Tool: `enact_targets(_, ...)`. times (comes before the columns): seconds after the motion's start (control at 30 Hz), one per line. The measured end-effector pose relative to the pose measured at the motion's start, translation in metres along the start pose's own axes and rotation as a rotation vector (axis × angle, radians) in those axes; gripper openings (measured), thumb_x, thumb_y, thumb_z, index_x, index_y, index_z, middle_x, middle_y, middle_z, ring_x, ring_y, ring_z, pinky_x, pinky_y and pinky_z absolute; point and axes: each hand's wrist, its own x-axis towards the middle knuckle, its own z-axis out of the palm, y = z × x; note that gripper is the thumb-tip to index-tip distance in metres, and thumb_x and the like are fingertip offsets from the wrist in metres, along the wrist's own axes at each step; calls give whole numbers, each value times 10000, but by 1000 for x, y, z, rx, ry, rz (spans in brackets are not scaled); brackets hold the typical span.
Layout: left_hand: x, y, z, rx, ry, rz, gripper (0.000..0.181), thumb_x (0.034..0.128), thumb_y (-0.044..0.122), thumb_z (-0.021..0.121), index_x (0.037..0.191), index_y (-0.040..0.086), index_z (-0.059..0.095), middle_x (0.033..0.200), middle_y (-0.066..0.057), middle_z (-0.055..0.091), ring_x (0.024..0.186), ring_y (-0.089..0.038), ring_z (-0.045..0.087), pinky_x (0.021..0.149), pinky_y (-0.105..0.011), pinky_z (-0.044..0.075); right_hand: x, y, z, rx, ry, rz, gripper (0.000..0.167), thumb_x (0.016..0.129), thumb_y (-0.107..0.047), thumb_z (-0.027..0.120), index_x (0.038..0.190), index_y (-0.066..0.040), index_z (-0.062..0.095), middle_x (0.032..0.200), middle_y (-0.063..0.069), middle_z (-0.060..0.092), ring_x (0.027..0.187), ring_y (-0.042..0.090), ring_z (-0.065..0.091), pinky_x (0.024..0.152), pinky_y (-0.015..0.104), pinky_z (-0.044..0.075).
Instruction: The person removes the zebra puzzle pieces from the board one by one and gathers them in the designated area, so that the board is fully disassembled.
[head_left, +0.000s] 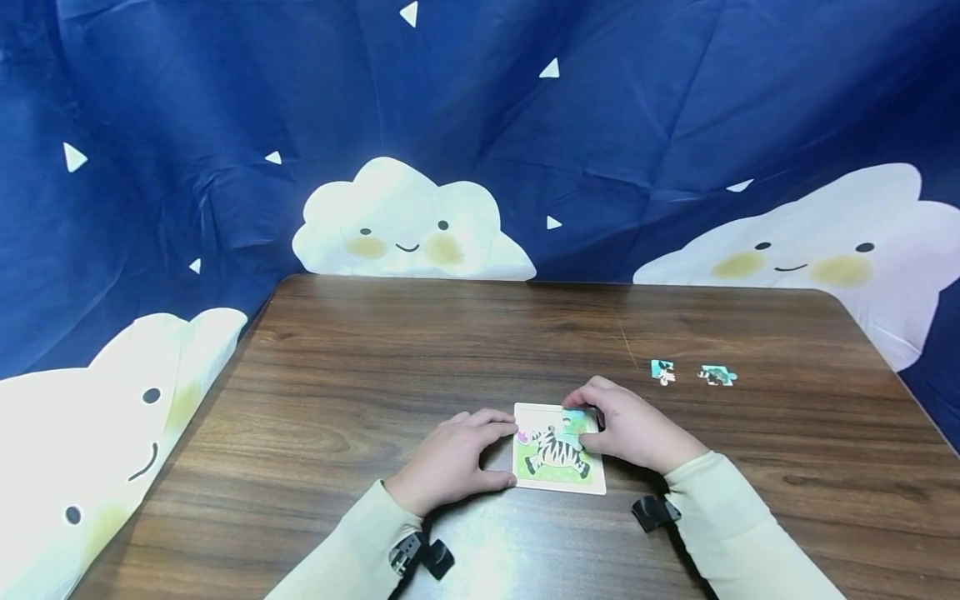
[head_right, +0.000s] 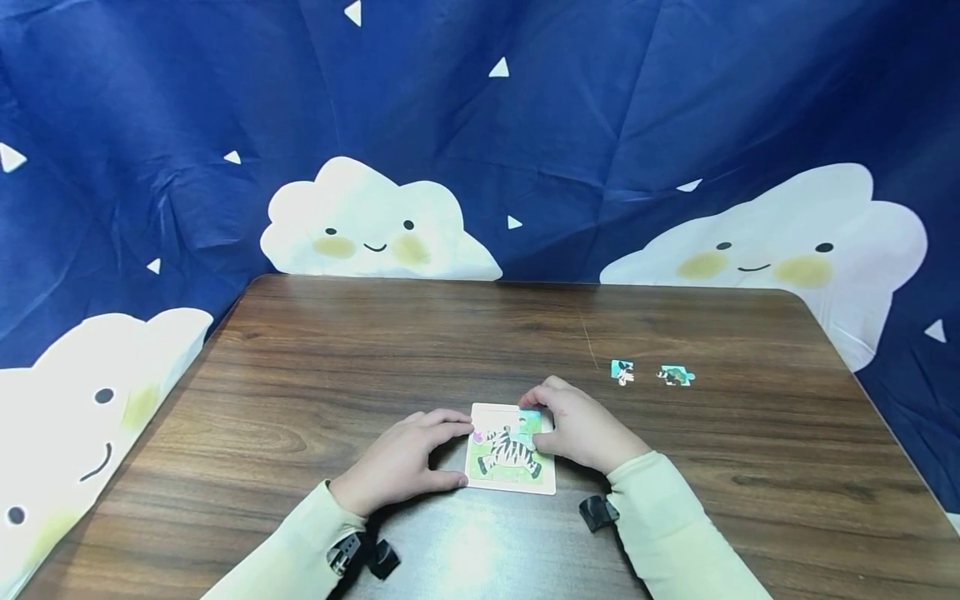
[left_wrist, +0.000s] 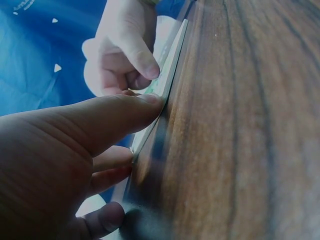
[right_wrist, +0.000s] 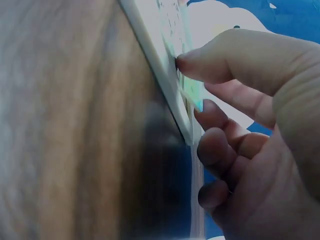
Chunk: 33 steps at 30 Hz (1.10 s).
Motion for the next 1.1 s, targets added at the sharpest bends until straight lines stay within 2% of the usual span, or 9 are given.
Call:
enact_targets(0.2,2,-1,1,-4,6,5,668,824,511,757,1405,221,598,1429,105,541,1214,-176,551,1000,-422,460,-1,4,-3,-1,-6,-13,352,777,-28,752,1122,-87,714,978,-25,568,771,113,489,687,260,431)
enact_targets(0.5,2,-1,1,1,5,2,670,823,513,757,1406,222,598,1431,102,541,1214,-181,551,1004,-425,458,0,5,-5,-34,26,1,344,776,-50,747,1118,-77,724,982,-30,582,784,119,513,693,274,440)
enact_targets(0.67,2,0,0,3,4,2,666,827,510,756,1405,220,599,1430,101,542,1224,-181,547,1013,-426,455,-1,10,-7,-31,55,9,315,796,-78,751,1111,-87,726,1032,-31,621,859,129,557,761,316,480)
enact_targets(0.77,2,0,0,7,4,6,666,828,509,755,1405,215,598,1429,97,543,1230,-183,548,1020,-425,452,-1,18,-9,-30,75,42,303,812,-89,749,1114,-104,727,1056,-41,640,865,134,550,764,329,475)
enact_targets(0.97,1,1,0,8,0,0,671,825,507,757,1406,210,598,1430,94,544,1237,-188,548,1023,-430,452,-5,36,-20,0,111,125,313,846,-70,703,1155,-118,719,1054,-21,657,789,145,503,671,300,427)
enact_targets(1.1,1,1,1,12,0,-1,669,822,503,758,1402,208,602,1427,92,548,1234,-190,552,1015,-425,458,-10,48,-27,16,164,149,312,848,-52,690,1153,-112,718,1033,4,654,763,155,498,652,288,417)
